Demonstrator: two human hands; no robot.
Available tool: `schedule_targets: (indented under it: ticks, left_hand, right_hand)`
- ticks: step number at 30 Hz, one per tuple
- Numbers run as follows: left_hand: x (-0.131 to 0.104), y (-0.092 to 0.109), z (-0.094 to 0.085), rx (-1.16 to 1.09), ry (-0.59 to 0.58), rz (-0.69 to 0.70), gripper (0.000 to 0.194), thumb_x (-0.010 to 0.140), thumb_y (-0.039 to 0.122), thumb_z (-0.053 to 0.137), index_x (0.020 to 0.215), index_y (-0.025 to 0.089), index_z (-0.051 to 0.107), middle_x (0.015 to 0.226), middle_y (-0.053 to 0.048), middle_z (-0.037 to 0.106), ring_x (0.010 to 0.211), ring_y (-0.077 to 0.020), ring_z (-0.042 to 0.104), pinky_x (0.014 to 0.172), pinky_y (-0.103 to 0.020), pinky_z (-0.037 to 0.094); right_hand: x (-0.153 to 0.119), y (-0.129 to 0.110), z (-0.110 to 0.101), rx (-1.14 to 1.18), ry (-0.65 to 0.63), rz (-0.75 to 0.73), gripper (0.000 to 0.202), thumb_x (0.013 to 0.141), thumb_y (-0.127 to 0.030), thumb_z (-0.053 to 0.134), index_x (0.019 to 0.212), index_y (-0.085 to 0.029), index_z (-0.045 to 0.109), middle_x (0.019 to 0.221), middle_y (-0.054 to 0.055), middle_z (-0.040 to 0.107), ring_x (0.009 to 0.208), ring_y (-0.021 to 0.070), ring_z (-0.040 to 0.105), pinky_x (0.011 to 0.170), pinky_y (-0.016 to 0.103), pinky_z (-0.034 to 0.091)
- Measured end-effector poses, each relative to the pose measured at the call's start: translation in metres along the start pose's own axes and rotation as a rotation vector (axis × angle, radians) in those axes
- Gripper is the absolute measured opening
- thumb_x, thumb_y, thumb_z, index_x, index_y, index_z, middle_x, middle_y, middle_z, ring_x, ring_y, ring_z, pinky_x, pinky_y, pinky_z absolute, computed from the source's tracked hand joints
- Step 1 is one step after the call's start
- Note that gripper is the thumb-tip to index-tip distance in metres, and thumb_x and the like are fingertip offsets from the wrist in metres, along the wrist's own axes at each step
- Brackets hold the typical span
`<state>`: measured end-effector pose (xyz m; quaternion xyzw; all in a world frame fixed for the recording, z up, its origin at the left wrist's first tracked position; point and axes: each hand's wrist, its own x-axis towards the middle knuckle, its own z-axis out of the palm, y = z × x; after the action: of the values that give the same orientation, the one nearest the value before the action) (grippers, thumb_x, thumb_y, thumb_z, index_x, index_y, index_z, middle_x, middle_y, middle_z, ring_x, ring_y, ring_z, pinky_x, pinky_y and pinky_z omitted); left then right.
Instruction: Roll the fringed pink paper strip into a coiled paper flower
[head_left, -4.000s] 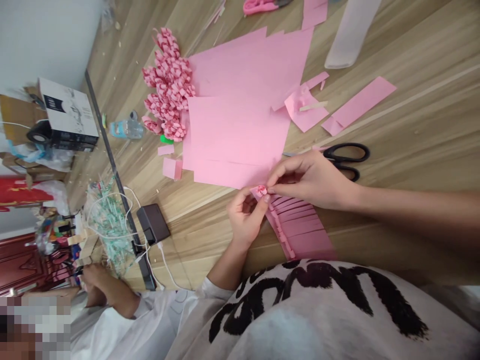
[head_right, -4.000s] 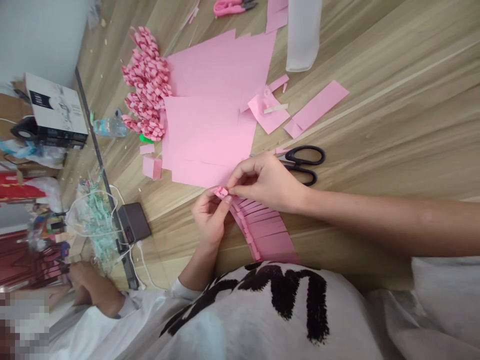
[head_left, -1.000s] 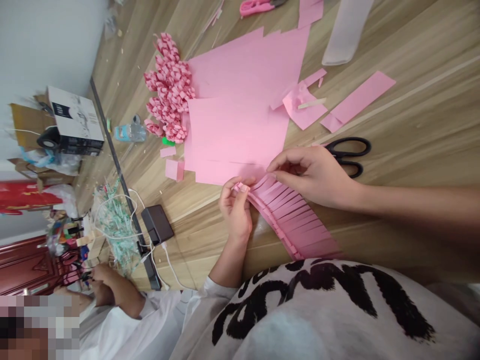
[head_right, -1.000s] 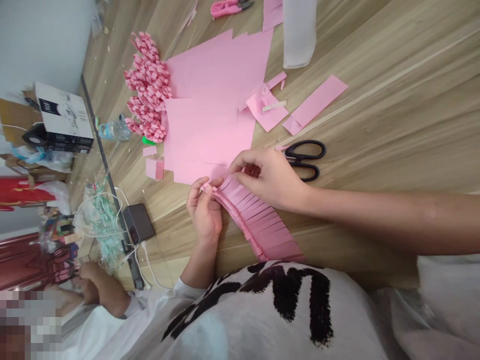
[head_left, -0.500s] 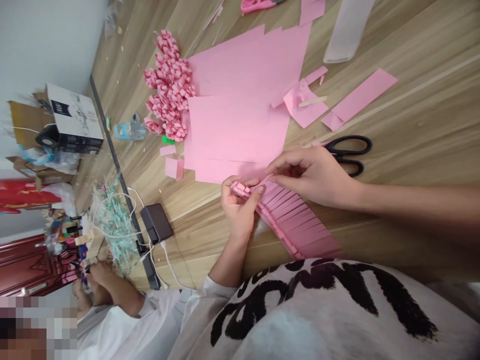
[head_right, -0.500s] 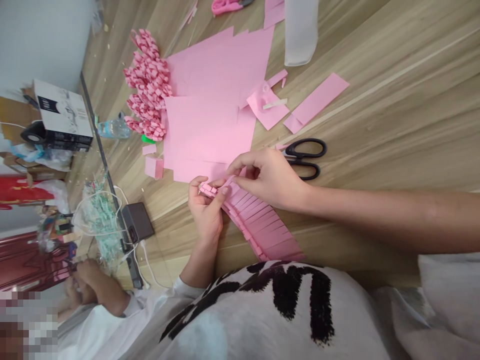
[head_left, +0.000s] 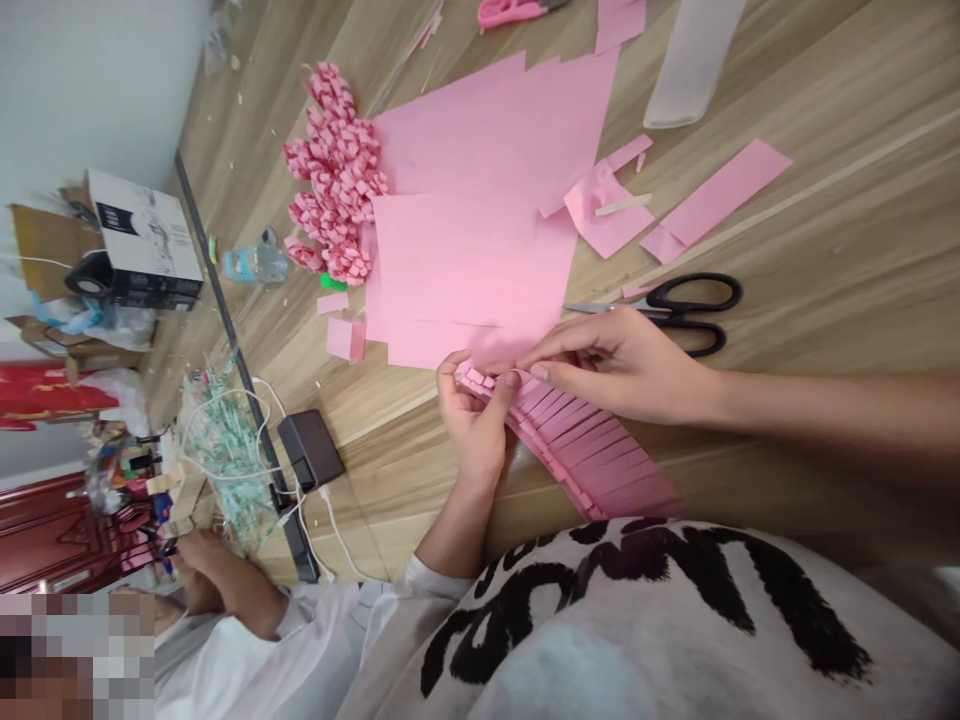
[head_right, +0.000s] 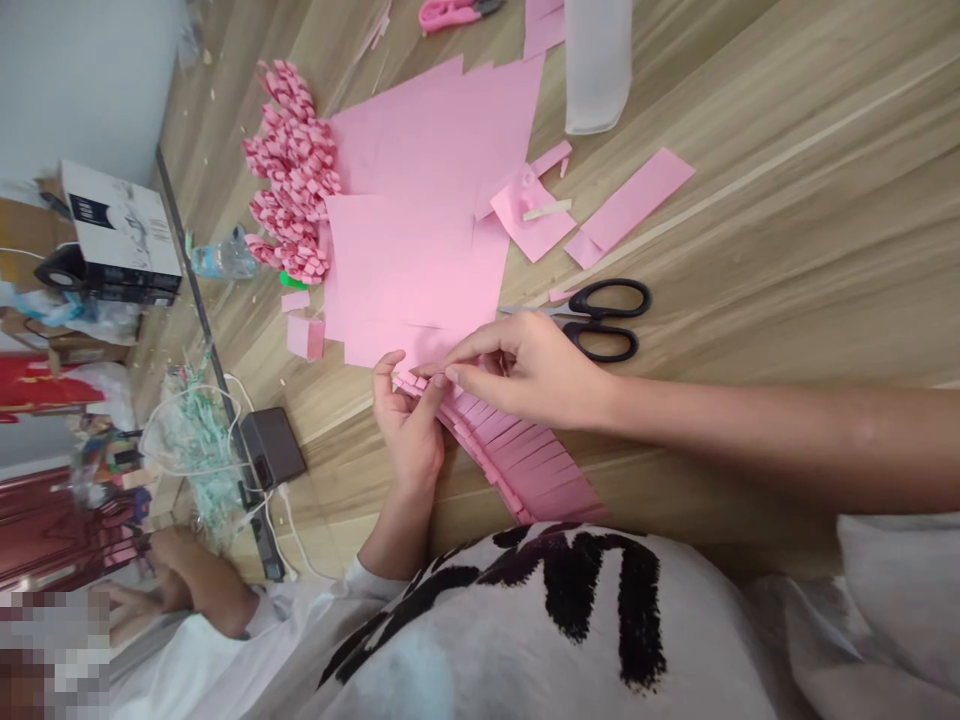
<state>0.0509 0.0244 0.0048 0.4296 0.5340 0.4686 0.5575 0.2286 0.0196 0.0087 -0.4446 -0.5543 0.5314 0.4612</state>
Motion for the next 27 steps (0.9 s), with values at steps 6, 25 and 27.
schedule_targets:
  ticks: [6,25,27]
  left_hand:
    - [0.0006,0.0012,0.0013,-0.028,-0.017,0.008,0.057,0.064,0.022,0.091,0.105,0.023,0.052,0.072,0.008,0.074,0.065,-0.0065,0.071,0.07,-0.017,0.055]
    - [-0.0002,0.0004,-0.0001,-0.028,-0.003,0.022,0.051,0.066,0.02,0.089,0.103,0.023,0.055,0.074,0.007,0.073,0.069,-0.0044,0.068,0.074,-0.015,0.054]
    - [-0.0002,0.0004,-0.0007,-0.026,-0.008,0.009,0.051,0.066,0.02,0.089,0.104,0.024,0.055,0.074,0.008,0.072,0.068,-0.0045,0.068,0.072,-0.016,0.054]
  right_hand:
    - [0.0005,0.002,-0.001,-0.051,-0.001,-0.102,0.022,0.084,-0.023,0.066,0.097,-0.015,0.081,0.074,0.004,0.075,0.055,0.0068,0.051,0.053,0.02,0.038]
    - [0.0006,0.0016,0.002,-0.083,0.072,-0.004,0.017,0.083,-0.02,0.063,0.086,-0.016,0.08,0.079,0.004,0.078,0.059,0.0101,0.06,0.056,0.023,0.043]
    - [0.0005,0.0006,0.0018,-0.065,0.074,0.007,0.019,0.082,-0.017,0.061,0.086,-0.016,0.08,0.077,0.004,0.077,0.059,0.0103,0.06,0.056,0.023,0.044]
